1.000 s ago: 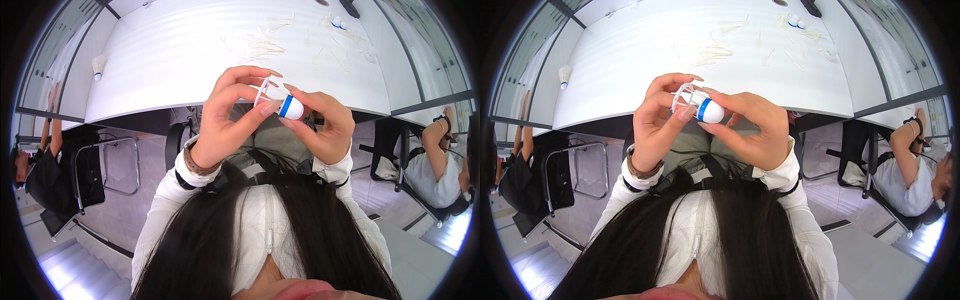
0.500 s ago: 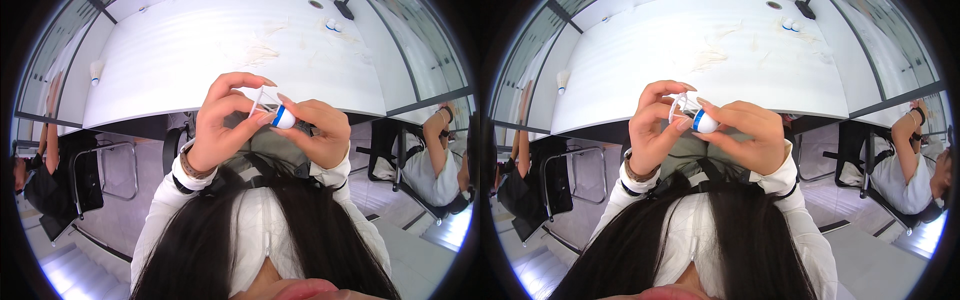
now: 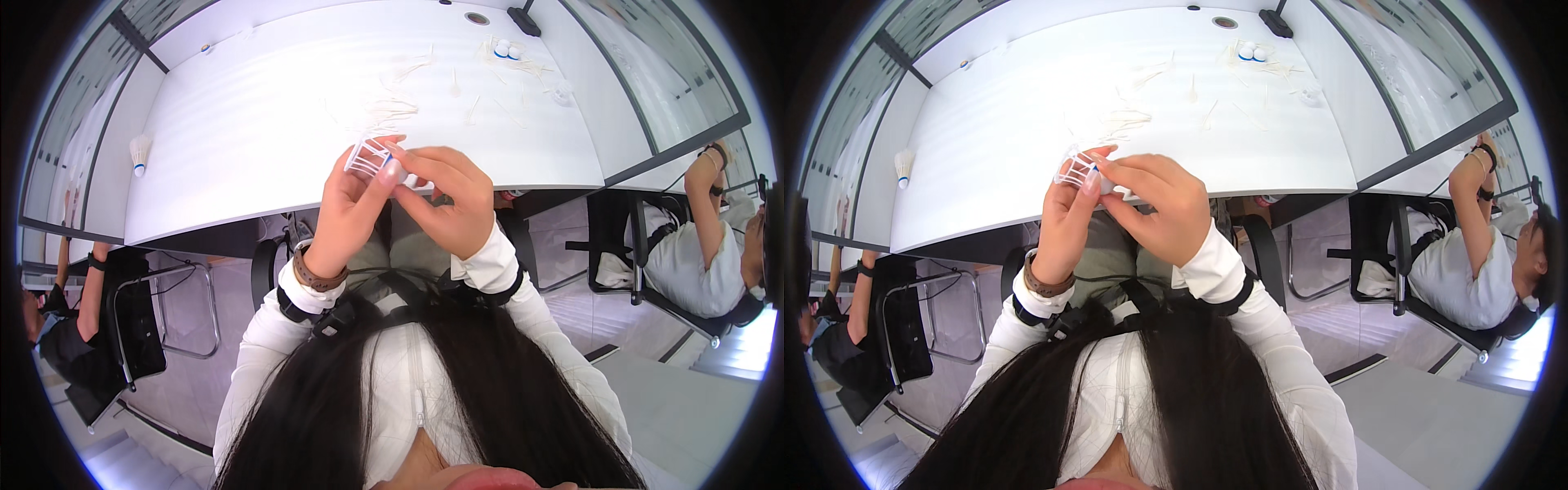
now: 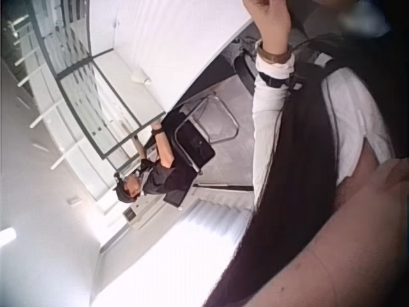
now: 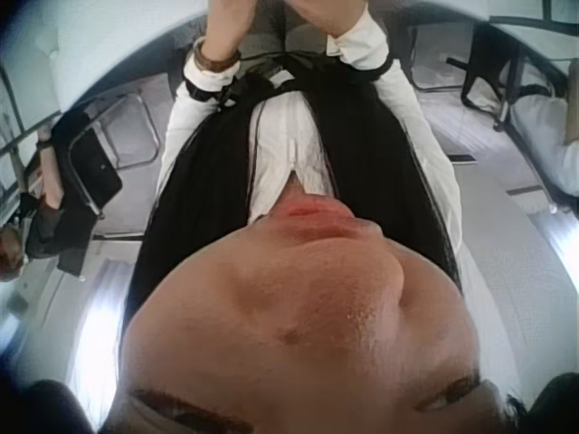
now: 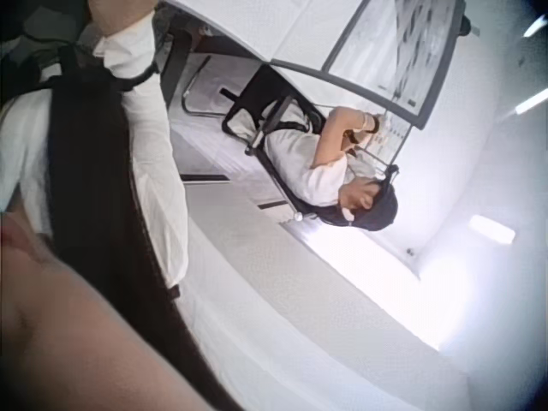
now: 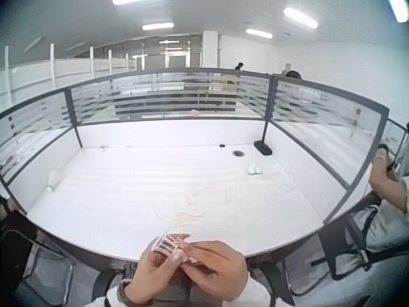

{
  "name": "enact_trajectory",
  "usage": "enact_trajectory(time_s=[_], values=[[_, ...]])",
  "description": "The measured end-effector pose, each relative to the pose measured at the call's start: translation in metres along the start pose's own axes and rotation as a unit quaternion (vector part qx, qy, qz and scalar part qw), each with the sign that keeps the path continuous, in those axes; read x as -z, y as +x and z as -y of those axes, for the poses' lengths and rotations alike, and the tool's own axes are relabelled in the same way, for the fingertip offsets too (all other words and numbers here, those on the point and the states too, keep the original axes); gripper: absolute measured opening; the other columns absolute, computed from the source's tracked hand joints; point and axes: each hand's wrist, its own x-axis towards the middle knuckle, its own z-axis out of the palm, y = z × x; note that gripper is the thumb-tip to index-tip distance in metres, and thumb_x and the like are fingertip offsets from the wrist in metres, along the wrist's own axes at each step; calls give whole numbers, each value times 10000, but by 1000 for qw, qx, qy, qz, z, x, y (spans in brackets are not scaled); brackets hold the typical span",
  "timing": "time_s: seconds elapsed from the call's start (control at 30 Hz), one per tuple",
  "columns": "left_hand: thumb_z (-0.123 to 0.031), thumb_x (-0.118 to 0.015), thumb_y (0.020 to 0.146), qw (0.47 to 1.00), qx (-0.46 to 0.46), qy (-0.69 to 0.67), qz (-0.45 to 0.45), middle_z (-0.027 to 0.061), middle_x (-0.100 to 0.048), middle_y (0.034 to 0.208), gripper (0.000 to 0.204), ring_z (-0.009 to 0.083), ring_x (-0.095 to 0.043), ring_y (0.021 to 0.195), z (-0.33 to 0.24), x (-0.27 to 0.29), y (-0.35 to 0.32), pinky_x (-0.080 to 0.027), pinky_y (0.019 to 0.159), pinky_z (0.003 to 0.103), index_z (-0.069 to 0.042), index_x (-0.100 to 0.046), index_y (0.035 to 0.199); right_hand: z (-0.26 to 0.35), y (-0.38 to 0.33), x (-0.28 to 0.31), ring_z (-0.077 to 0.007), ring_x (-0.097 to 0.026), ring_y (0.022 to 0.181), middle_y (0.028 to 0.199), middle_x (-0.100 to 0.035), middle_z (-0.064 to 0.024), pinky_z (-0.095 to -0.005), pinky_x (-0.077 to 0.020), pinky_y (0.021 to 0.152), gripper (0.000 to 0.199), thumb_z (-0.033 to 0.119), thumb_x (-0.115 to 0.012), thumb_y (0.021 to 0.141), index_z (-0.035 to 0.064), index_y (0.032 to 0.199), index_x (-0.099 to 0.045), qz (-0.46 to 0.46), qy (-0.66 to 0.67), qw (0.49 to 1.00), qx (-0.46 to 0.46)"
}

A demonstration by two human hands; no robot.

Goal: The person assembles a badminton shuttlecock by inserting individual feather quills into a white plastic ring and then attaching the ring to a cork base. They repeatedly pick up quills from the table, insert them into the ring, and adjust the assembly by hand.

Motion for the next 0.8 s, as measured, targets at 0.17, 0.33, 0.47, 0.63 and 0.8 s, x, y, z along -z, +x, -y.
enact_trajectory(time_s=[0.17, 0.33, 0.47, 0.63, 0.8], values=[[-110, -621, 992, 998, -18, 22, -63, 81, -669, 1103, 211, 141, -644, 1011, 4, 12, 13, -527, 868, 286, 3, -569, 1163, -16, 11, 7, -223, -632, 923, 1101, -657, -97, -284, -502, 689, 461, 43, -803, 744, 61, 1191, -693, 62, -45, 997, 7], [-119, -663, 963, 984, -71, 157, -50, 67, -681, 1057, 237, 120, -658, 940, 9, 42, 33, -515, 798, 254, -10, -573, 1154, -53, 17, 30, -251, -607, 1088, 1189, -651, -80, -335, -495, 905, 388, 140, -797, 796, 79, 1168, -707, 129, -132, 982, -51], [-104, -631, 954, 969, -57, 239, -28, 57, -671, 995, 241, 91, -614, 834, 17, 60, 43, -479, 739, 240, -17, -559, 1167, -78, 11, 25, -374, -518, 1298, 1286, -636, -128, -445, -450, 1037, 344, 271, -792, 814, 58, 1078, -735, 159, -200, 967, -11], [-57, -565, 948, 982, -25, 172, -69, 8, -578, 918, 162, 78, -498, 759, 24, 67, 42, -431, 705, 238, -37, -547, 1107, -91, 5, 11, -417, -374, 1411, 1397, -554, -194, -517, -322, 1143, 453, 376, -772, 825, 47, 1132, -721, 192, -173, 966, 24], [-55, -567, 940, 983, -11, 183, -22, -4, -541, 952, 152, 66, -468, 791, 23, 72, 40, -404, 733, 224, -54, -529, 1088, -97, 11, 0, -419, -336, 1430, 1425, -521, -210, -561, -246, 1175, 554, 456, -724, 849, 17, 1185, -690, 202, -222, 954, 22]])
